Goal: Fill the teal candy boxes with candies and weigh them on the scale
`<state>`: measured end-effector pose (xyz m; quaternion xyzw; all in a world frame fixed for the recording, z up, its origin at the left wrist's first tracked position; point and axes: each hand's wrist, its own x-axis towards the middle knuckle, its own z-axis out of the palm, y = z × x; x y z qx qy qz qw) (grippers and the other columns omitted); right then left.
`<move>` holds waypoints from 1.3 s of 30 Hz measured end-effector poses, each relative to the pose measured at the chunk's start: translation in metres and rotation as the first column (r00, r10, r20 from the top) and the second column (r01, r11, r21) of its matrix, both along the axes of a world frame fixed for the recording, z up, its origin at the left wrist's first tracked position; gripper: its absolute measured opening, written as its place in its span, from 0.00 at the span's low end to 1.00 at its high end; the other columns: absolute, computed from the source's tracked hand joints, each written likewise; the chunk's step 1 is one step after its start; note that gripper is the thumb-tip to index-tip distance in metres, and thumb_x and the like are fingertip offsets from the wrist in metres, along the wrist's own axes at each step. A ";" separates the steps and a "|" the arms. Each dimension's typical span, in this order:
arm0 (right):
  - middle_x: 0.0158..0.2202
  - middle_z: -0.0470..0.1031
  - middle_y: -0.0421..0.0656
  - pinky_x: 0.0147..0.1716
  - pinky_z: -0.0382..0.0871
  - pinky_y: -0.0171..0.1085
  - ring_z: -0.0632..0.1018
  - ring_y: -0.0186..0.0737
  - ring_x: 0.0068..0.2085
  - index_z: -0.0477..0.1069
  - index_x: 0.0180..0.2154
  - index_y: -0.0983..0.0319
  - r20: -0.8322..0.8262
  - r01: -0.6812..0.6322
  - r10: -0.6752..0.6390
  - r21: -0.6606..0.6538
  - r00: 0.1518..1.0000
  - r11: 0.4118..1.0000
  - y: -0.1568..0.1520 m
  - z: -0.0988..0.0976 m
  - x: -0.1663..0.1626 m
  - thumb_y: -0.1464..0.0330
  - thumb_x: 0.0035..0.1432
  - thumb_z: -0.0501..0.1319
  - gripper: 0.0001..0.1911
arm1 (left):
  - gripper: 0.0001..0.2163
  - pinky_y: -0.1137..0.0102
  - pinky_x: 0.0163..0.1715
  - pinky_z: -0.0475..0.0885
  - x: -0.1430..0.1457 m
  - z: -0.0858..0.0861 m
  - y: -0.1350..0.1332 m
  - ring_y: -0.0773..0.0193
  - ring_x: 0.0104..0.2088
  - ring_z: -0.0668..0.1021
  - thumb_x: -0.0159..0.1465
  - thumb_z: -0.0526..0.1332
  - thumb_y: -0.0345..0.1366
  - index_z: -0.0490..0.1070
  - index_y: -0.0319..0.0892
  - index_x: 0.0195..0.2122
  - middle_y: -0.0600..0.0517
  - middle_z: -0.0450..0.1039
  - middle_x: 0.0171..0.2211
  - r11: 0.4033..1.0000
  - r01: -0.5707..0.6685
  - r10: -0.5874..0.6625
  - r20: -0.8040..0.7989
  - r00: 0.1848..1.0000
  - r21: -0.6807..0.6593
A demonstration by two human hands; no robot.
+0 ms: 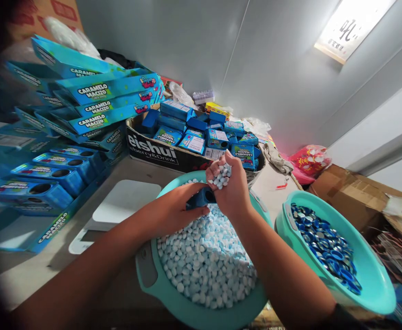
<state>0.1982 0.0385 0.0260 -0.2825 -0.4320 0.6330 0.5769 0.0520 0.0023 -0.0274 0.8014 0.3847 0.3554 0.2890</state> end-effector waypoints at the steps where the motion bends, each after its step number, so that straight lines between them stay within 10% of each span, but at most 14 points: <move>1: 0.21 0.60 0.35 0.20 0.58 0.30 0.65 0.31 0.23 0.60 0.24 0.60 -0.002 -0.002 0.002 0.000 1.000 1.000 0.000 0.000 0.000 0.62 0.55 0.64 0.15 | 0.20 0.59 0.56 0.70 0.000 0.000 0.000 0.52 0.57 0.73 0.66 0.61 0.41 0.64 0.49 0.58 0.49 0.72 0.57 1.000 0.000 0.000 0.003 1.000 0.000; 39: 0.21 0.60 0.37 0.22 0.62 0.29 0.67 0.33 0.24 0.64 0.23 0.60 0.001 -0.049 0.049 0.099 0.999 0.994 -0.003 -0.002 0.000 0.60 0.58 0.64 0.16 | 0.18 0.59 0.56 0.70 -0.001 0.000 -0.001 0.52 0.54 0.75 0.65 0.61 0.41 0.66 0.47 0.56 0.48 0.73 0.53 1.000 -0.005 0.005 -0.004 1.000 -0.007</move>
